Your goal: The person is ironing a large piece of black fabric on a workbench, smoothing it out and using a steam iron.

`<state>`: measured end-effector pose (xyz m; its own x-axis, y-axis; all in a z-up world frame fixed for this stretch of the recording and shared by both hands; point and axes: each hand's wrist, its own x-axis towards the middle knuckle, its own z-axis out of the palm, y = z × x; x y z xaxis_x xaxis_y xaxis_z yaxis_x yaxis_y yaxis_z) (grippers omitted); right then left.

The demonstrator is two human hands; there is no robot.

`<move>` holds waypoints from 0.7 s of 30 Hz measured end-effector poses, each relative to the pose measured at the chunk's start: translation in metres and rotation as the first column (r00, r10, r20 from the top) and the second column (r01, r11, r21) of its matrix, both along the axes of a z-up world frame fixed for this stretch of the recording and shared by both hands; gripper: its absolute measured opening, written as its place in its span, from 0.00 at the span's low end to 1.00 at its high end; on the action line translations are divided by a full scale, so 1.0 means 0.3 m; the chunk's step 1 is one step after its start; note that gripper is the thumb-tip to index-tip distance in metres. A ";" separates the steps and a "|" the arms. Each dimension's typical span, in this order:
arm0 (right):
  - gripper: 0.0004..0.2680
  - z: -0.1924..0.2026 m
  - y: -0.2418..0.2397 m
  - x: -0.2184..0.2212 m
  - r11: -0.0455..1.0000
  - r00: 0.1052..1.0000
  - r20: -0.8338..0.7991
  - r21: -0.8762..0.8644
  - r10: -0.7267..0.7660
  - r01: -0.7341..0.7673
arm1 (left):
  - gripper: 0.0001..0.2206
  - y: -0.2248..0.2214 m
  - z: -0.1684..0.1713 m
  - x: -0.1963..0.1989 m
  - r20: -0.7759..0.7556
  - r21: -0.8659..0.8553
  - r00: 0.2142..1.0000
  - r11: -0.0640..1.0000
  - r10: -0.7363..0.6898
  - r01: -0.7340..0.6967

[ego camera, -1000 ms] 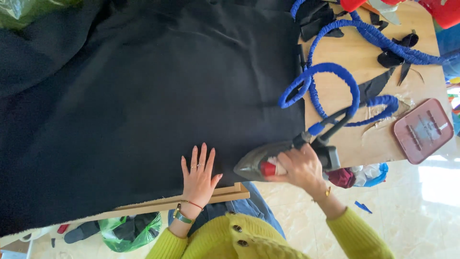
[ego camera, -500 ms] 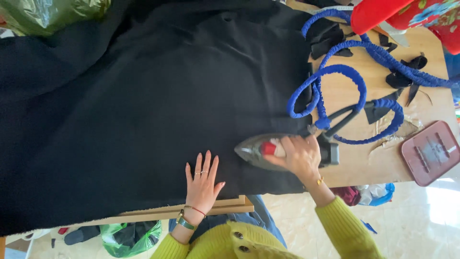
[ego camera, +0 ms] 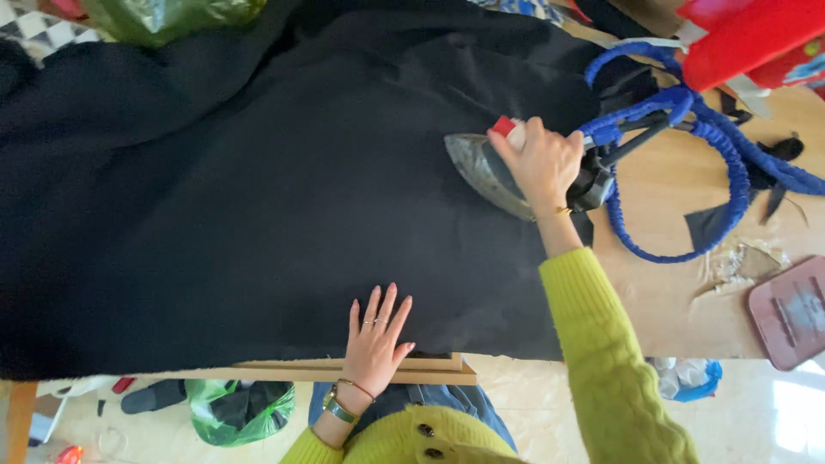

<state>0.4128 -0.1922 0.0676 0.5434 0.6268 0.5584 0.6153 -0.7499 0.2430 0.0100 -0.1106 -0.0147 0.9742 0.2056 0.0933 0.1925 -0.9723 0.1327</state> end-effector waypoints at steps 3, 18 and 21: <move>0.24 0.001 0.024 0.011 0.999 0.997 -0.066 0.005 -0.037 0.038 | 0.44 0.005 0.002 -0.034 0.023 -0.009 1.000 1.000 0.006 -0.006; 0.20 -0.102 -0.229 -0.443 0.975 0.991 -0.026 -0.173 0.134 -0.136 | 0.44 0.083 -0.046 -0.133 0.082 -0.095 0.953 0.954 0.292 -0.284; 0.23 -0.250 -0.220 -0.403 0.948 0.952 -0.071 0.134 0.299 -0.288 | 0.44 0.089 -0.070 -0.141 0.126 -0.187 0.932 0.931 0.340 -0.315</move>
<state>0.2919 -0.2583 -0.0075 0.3965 0.6970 0.5975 0.8274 -0.5533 0.0962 -0.0322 -0.0840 -0.0357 0.8263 0.5354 0.1751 0.4613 -0.8215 0.3352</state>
